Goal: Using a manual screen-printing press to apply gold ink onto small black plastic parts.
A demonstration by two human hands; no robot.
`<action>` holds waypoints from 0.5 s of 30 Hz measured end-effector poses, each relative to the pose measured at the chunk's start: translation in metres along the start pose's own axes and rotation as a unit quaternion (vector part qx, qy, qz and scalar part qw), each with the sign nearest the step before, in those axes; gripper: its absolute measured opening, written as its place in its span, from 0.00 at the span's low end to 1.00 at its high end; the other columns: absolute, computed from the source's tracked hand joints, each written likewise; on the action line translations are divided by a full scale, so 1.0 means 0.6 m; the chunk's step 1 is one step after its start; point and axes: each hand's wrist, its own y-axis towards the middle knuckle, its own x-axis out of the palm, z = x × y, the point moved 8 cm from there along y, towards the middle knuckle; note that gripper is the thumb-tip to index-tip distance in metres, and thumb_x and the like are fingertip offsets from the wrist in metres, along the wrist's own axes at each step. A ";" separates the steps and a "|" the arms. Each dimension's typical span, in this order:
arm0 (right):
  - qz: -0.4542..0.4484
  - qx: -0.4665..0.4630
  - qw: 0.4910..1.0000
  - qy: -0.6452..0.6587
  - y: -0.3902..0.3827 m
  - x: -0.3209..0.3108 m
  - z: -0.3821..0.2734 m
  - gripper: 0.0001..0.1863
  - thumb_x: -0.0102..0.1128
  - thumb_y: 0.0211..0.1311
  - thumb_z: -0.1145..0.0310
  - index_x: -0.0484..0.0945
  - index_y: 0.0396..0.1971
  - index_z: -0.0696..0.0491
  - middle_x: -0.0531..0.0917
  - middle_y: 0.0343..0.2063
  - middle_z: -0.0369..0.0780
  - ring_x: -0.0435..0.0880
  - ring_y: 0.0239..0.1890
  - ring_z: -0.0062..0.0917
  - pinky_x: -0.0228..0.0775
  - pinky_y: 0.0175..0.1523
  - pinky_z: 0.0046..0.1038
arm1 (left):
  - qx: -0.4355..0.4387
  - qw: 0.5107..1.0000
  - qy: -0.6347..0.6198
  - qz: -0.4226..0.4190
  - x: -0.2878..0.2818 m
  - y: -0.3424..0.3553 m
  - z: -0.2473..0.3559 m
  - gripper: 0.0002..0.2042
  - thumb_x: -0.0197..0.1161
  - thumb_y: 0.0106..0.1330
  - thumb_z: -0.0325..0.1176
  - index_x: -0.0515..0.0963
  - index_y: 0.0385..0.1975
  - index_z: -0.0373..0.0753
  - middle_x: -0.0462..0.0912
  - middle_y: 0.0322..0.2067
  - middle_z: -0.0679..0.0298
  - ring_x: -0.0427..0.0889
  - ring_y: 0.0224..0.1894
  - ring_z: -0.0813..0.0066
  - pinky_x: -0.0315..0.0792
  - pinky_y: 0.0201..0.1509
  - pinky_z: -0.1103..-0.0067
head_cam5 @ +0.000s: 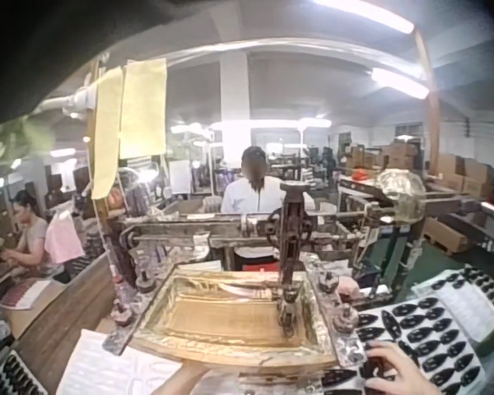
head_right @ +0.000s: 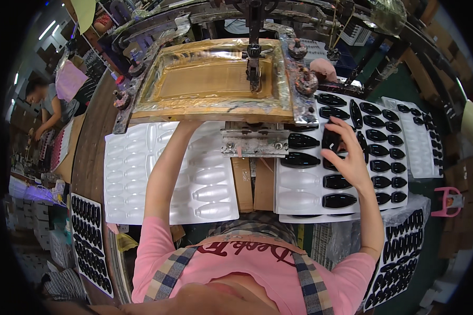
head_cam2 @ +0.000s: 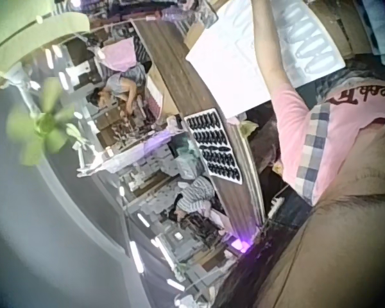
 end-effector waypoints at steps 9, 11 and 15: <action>-0.033 -0.018 0.999 -0.014 0.080 0.058 0.008 0.24 0.65 0.46 0.61 0.72 0.42 0.58 0.77 0.38 0.40 0.74 0.41 0.25 0.64 0.47 0.24 | -0.134 0.959 -0.242 -0.064 0.019 0.075 0.028 0.10 0.57 0.56 0.29 0.75 0.37 0.32 0.78 0.32 0.64 0.75 0.36 0.78 0.68 0.43 0.81; -0.054 -0.046 0.997 -0.027 0.101 0.095 -0.017 0.25 0.64 0.46 0.57 0.73 0.41 0.58 0.77 0.39 0.41 0.74 0.43 0.30 0.62 0.50 0.26 | -0.170 0.931 -0.319 -0.047 0.003 0.084 0.040 0.10 0.58 0.56 0.29 0.75 0.37 0.32 0.78 0.32 0.65 0.74 0.35 0.80 0.69 0.42 0.82; -0.132 -0.088 0.983 -0.096 0.125 0.175 -0.070 0.29 0.61 0.47 0.51 0.71 0.43 0.57 0.75 0.42 0.43 0.72 0.45 0.32 0.62 0.50 0.29 | -0.256 0.891 -0.374 0.025 -0.064 0.040 -0.017 0.11 0.58 0.57 0.30 0.75 0.37 0.31 0.78 0.32 0.66 0.74 0.34 0.83 0.69 0.42 0.84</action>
